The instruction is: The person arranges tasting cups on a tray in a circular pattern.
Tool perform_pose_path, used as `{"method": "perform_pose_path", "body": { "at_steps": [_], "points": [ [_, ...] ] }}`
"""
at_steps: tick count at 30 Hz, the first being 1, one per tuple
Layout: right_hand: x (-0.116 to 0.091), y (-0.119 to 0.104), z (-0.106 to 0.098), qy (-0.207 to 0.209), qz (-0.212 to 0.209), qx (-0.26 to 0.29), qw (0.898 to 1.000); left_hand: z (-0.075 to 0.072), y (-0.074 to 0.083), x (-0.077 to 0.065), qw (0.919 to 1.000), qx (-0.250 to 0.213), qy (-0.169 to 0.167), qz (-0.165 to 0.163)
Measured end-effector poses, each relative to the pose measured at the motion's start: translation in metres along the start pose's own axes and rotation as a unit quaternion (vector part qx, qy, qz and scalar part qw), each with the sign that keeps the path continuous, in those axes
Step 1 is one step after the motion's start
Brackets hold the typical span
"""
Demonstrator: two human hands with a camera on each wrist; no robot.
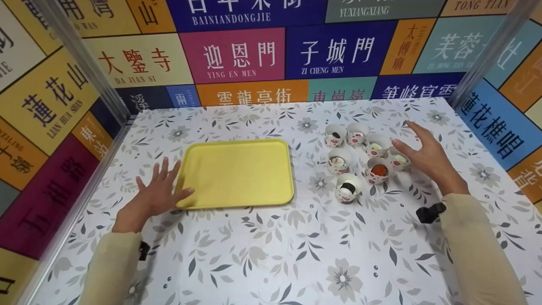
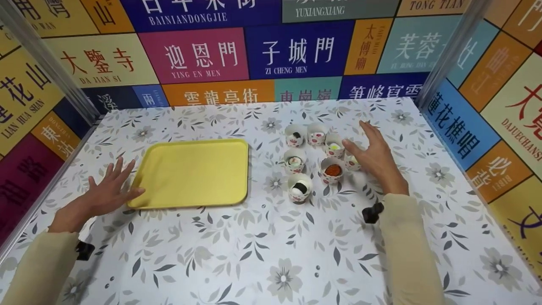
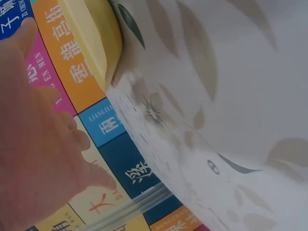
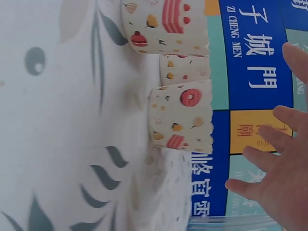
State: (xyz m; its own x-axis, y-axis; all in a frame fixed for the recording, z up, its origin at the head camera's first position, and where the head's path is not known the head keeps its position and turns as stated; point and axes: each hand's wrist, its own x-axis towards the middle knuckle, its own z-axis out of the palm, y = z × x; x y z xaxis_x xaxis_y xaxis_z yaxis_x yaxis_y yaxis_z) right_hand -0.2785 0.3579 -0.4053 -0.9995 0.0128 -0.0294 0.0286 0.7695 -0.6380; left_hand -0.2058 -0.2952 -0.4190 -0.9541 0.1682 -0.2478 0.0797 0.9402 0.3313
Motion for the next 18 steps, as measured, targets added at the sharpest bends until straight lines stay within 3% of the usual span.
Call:
{"method": "perform_pose_path", "body": {
  "at_steps": [6,14,18],
  "points": [
    [-0.003,0.013,0.003,-0.012,0.023,0.042,0.999,0.006,-0.006,-0.005,0.9998,-0.015,-0.013,0.006],
    [-0.003,0.028,0.005,-0.079,0.027,0.091,0.992,0.010,-0.008,-0.006,0.9981,-0.026,-0.053,-0.021],
    [-0.004,0.034,0.007,-0.082,0.036,0.098,0.991,0.011,-0.009,-0.007,0.9973,-0.032,-0.063,-0.021]
  ]
}}
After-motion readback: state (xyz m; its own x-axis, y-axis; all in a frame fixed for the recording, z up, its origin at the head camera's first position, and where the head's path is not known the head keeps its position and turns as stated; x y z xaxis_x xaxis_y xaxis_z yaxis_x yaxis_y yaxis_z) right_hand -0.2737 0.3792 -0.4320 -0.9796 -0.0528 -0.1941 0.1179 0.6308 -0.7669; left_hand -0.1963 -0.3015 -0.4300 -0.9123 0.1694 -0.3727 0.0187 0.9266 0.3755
